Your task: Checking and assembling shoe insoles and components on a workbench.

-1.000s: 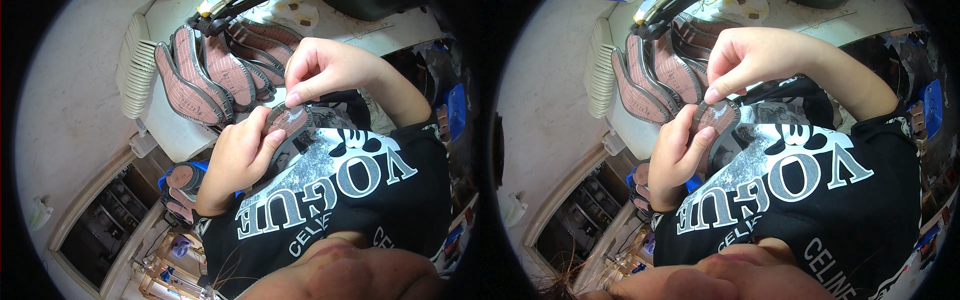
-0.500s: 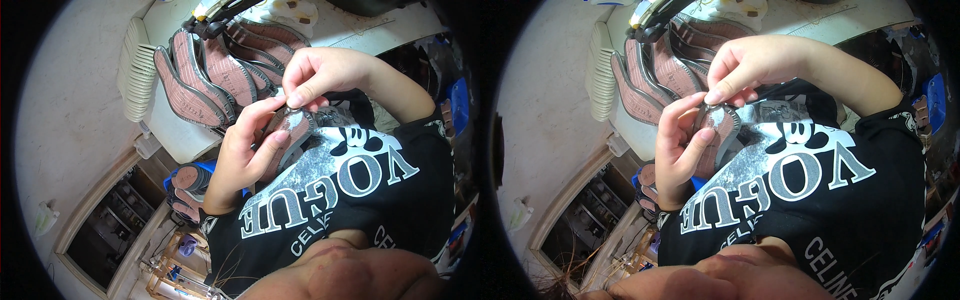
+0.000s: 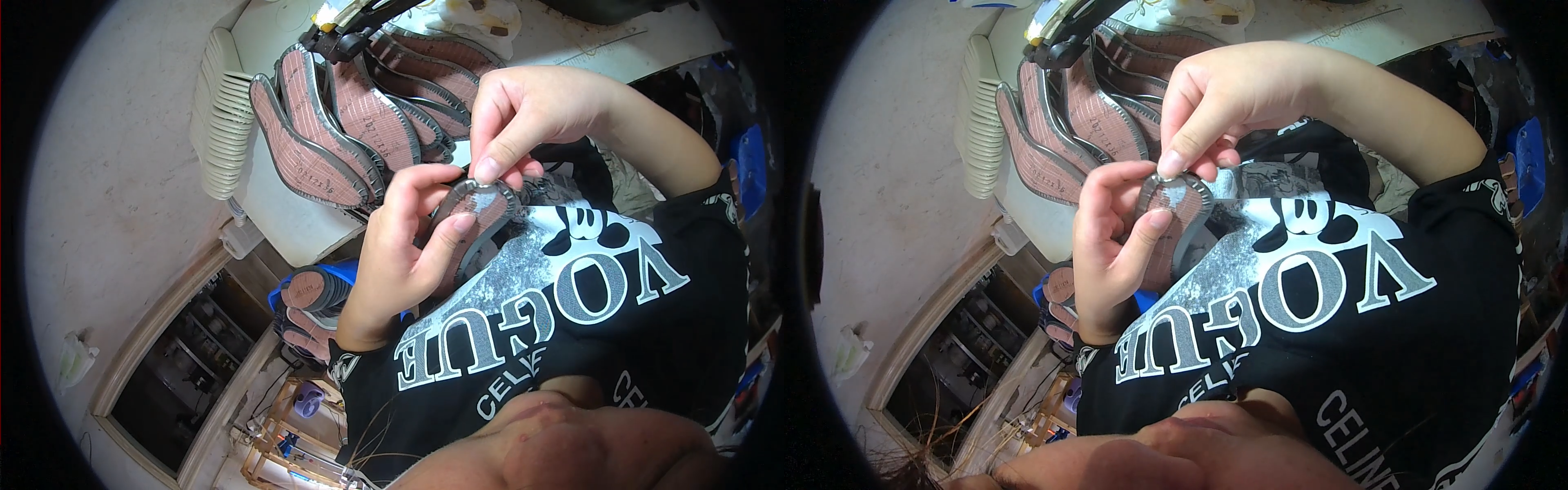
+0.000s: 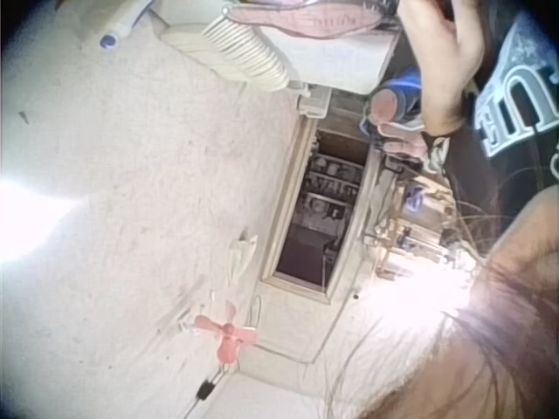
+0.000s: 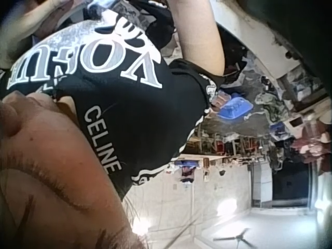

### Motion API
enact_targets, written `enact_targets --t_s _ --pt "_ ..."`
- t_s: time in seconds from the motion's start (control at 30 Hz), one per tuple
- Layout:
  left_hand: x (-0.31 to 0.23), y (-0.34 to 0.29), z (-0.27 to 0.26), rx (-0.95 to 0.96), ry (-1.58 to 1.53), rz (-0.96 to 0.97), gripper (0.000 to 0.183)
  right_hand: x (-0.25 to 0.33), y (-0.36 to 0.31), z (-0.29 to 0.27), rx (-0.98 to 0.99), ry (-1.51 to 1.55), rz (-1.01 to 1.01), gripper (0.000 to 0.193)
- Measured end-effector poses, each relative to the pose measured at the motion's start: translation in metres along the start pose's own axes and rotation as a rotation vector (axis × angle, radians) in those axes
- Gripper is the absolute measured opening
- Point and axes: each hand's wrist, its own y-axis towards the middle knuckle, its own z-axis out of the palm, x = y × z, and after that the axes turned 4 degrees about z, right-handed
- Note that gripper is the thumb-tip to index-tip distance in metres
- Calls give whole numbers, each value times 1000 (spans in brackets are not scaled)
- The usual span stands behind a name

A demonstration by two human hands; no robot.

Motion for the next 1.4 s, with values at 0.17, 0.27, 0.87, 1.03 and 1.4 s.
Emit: enact_targets --t_s 0.17,0.27,0.87,1.03,1.4 --pt "1 3 -5 167 237 65 27 19 -4 -1 36 -333 6 18" --pt "0 3 -5 141 212 60 27 18 -4 -3 51 -279 -23 19" --pt "-11 11 0 76 271 8 24 14 -6 0 -27 -416 -96 28" --pt "-5 13 -3 61 289 22 24 0 -6 1 -221 -678 -422 29" --pt "-10 14 -5 117 340 20 26 6 6 -7 -53 -482 -208 33"
